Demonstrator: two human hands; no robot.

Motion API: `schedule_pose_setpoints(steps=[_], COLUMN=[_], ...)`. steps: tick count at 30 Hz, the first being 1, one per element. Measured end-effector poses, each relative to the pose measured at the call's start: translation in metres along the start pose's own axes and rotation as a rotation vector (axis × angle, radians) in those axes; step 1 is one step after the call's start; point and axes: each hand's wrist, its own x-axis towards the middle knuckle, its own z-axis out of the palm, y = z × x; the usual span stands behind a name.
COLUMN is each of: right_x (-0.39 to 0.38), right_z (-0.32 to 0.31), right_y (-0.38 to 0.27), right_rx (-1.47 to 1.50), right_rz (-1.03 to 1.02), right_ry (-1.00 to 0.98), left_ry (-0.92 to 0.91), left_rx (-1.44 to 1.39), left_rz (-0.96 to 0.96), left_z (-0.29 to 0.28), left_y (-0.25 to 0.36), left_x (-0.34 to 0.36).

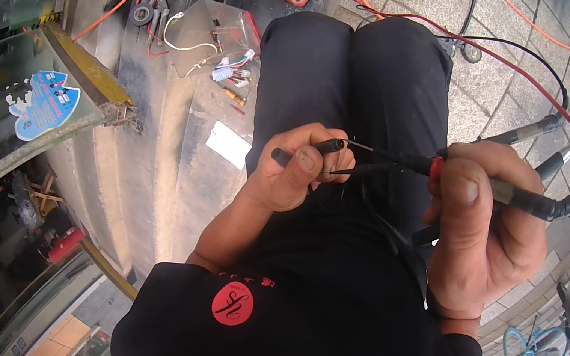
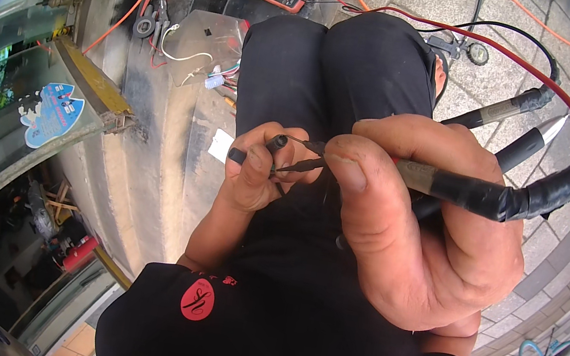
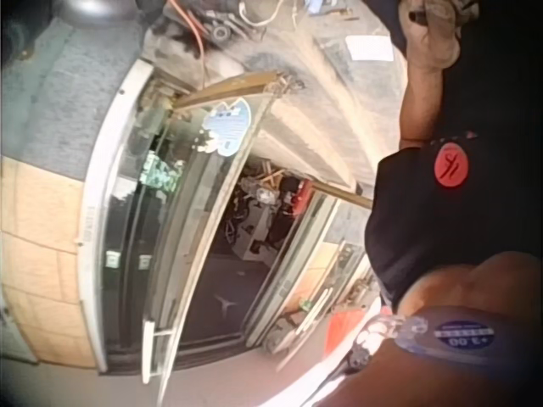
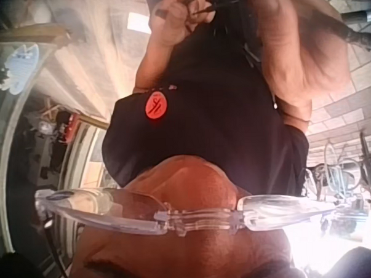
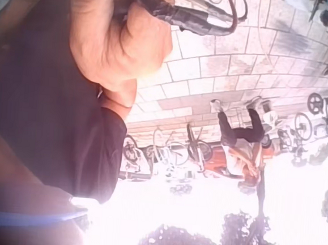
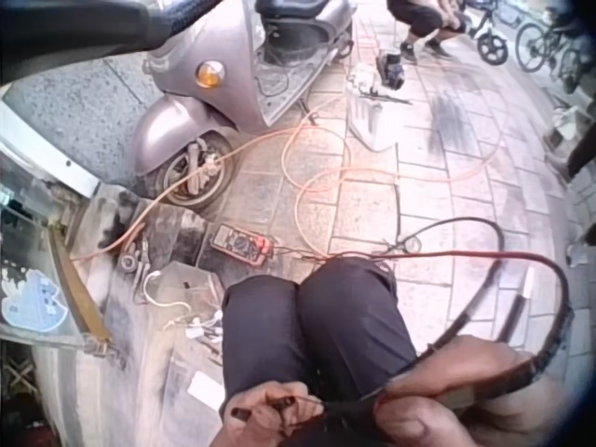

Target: The person sits on the ground and uses a multimeter to test small wires. They then pick up a notepad and pen to draw a diagram, before returning to test the wires with the multimeter probes.

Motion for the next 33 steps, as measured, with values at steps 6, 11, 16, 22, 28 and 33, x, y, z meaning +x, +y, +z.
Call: schedule_pose_setpoints(steps=[6, 11, 16, 22, 28, 33], right_x=[0.0003, 0.0000, 0.0005, 0.0009, 0.0000, -0.0003], right_z=[0.0002, 0.0018, 0.0020, 0.0048, 0.0050, 0.0060], right_y=[0.0012, -0.0009, -0.0011, 0.0010, -0.0021, -0.0010], right_rx=[-0.010, 0.008, 0.005, 0.008, 0.029, 0.029], right_rz=[-0.037, 0.014, 0.023, 0.011, 0.036, 0.033], right_ry=[0.002, 0.004, 0.007, 0.025, 0.006, 0.018], left_ry=[-0.005, -0.014, -0.008, -0.017, -0.021, -0.015], left_rx=[-0.027, -0.034, -0.027, -0.040, -0.046, -0.060], left_rz=[0.009, 0.009, 0.012, 0.023, 0.048, 0.019], left_z=[-0.0002, -0.0016, 0.0002, 0.0004, -0.0009, -0.0013], left_y=[-0.0023, -0.0038, -0.0024, -0.0029, -0.0049, -0.0028], left_x=[0.0001, 0.0002, 0.0010, 0.0022, 0.0034, 0.0027])
